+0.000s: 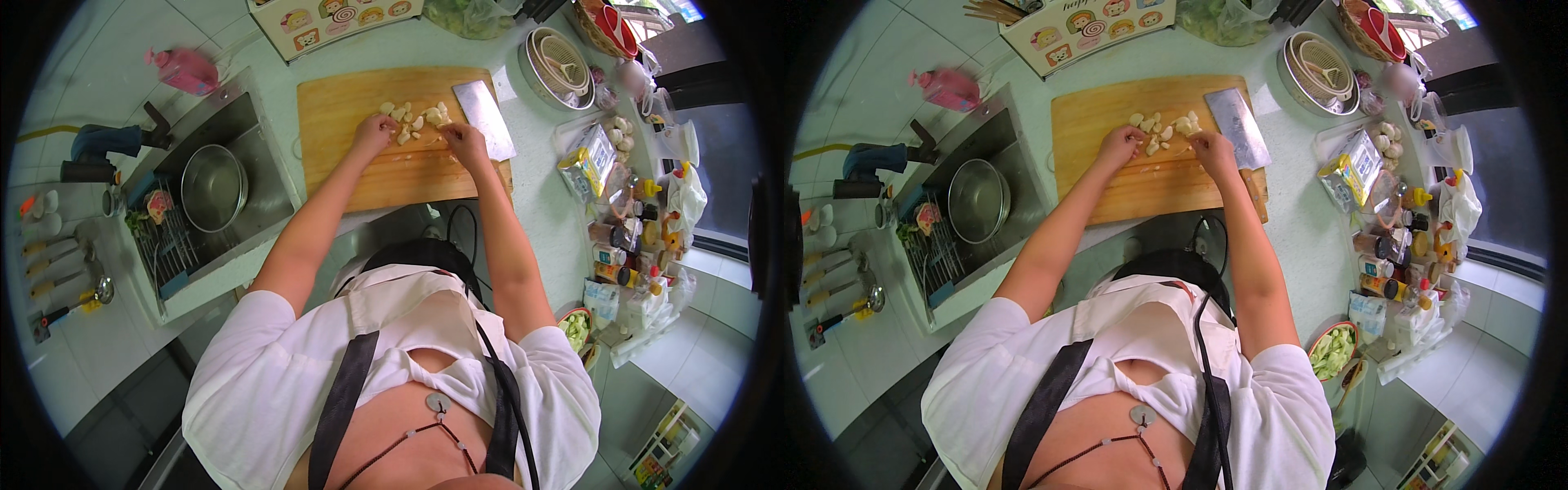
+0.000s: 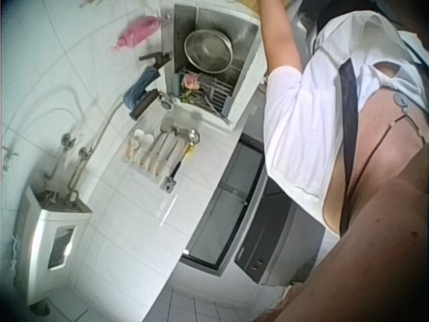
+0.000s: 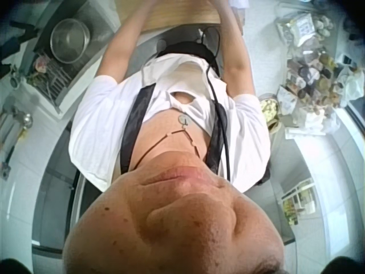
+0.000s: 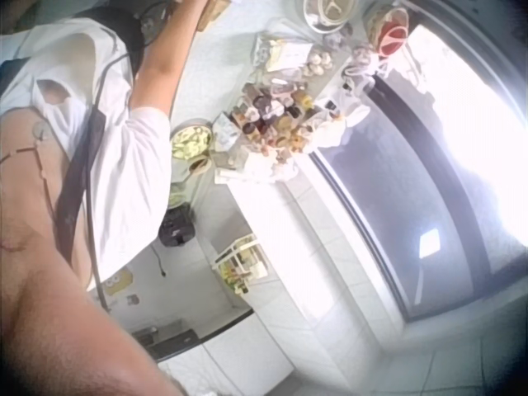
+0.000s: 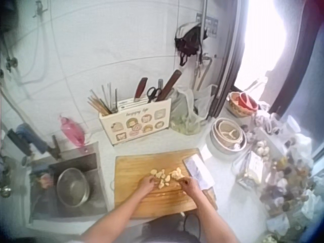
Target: The person peels garlic by hand, places the cloves into a bowl of water to soak, and then slices the peeled garlic cloves on a wooden cutting board with a cleaver.
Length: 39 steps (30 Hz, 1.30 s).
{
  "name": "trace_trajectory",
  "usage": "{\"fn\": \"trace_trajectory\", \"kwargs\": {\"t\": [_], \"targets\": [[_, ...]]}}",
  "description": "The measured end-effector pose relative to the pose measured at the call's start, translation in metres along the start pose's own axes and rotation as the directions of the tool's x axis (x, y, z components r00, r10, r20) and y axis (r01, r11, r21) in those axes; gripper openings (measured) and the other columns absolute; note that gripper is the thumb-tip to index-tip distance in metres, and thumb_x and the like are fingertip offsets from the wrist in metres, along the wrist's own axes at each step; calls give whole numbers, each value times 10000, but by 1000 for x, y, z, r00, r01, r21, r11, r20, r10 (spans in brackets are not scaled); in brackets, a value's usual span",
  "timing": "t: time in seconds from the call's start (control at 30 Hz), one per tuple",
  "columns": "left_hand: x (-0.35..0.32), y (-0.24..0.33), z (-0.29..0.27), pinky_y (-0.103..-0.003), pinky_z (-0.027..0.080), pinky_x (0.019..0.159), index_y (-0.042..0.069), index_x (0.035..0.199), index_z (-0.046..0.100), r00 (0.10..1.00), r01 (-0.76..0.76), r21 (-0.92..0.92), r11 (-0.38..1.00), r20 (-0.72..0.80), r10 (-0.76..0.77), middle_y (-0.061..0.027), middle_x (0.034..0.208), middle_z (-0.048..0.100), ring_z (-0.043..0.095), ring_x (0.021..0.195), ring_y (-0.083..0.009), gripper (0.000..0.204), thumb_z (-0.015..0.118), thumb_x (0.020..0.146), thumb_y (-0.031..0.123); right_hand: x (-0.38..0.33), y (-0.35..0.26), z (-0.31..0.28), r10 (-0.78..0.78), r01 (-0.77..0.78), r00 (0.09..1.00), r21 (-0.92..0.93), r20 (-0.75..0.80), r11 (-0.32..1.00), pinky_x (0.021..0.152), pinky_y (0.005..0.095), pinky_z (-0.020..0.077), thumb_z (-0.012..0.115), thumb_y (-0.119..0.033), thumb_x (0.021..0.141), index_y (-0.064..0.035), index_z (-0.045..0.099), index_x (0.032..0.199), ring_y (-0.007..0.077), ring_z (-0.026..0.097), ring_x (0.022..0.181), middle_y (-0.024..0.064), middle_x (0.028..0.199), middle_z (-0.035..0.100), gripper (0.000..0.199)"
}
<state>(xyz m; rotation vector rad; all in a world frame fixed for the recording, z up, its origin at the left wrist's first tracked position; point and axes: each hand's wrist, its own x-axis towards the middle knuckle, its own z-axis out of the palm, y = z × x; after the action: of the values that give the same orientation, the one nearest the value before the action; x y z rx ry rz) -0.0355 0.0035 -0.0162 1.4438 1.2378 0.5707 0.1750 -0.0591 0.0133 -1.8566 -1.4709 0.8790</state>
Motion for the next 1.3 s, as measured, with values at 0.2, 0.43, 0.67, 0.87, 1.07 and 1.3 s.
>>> {"fn": "trace_trajectory", "kwargs": {"t": [0.2, 0.43, 0.67, 0.87, 1.07, 1.3], "targets": [[-17, 4, 8, -307, 451, 593, 26, 802, 610, 983, -149, 232, 961, 137, 120, -133, 749, 600, 571, 654, -222, 174, 459, 716, 35, -18, 13, -1, -58, 70, 996, -204, 64, 977, 663, 343, 459, 549, -86, 707, -90, 632, 861, 269, 584, 725, 118, 760, 605, 175], [-12, 7, 12, -318, 441, 677, 36, 853, 602, 971, -163, 323, 932, -112, 209, -148, 811, 595, 562, 775, -272, 187, 471, 721, 59, -30, -26, 6, -70, 82, 997, -392, 45, 916, 693, 336, 444, 509, -67, 726, -164, 610, 966, 263, 555, 779, 109, 847, 564, 278], [-15, 8, 9, -289, 444, 597, 38, 845, 600, 969, -163, 214, 963, -152, 197, -115, 756, 599, 569, 657, -212, 151, 517, 734, 97, -39, -13, 3, -149, 191, 980, -401, 133, 896, 672, 334, 455, 535, -81, 718, -156, 646, 856, 259, 560, 770, 80, 856, 563, 193], [-18, 4, 15, -264, 445, 531, 33, 805, 597, 958, -222, 207, 953, -138, 253, -91, 720, 594, 563, 565, -157, 114, 535, 734, 97, -47, 8, -4, -62, 61, 994, -21, -92, 998, 648, 319, 452, 562, -53, 682, -80, 640, 806, 246, 572, 720, 108, 782, 573, 148], [-39, 1, 13, -220, 454, 498, 13, 822, 581, 996, -58, -104, 993, -70, 50, -63, 698, 581, 558, 552, -108, 104, 496, 767, 35, -67, 22, -8, 7, -73, 958, -220, -288, 973, 631, 306, 451, 604, -91, 676, -41, 609, 818, 233, 567, 689, 107, 746, 593, 150], [-59, -15, 9, -195, 442, 482, 15, 851, 572, 995, -15, -207, 978, -97, -6, -29, 684, 561, 530, 554, -75, 109, 486, 785, 25, -56, 9, 5, 6, -91, 961, -295, -276, 951, 629, 372, 436, 585, -122, 667, -50, 583, 735, 306, 549, 714, 142, 757, 567, 99]]}}
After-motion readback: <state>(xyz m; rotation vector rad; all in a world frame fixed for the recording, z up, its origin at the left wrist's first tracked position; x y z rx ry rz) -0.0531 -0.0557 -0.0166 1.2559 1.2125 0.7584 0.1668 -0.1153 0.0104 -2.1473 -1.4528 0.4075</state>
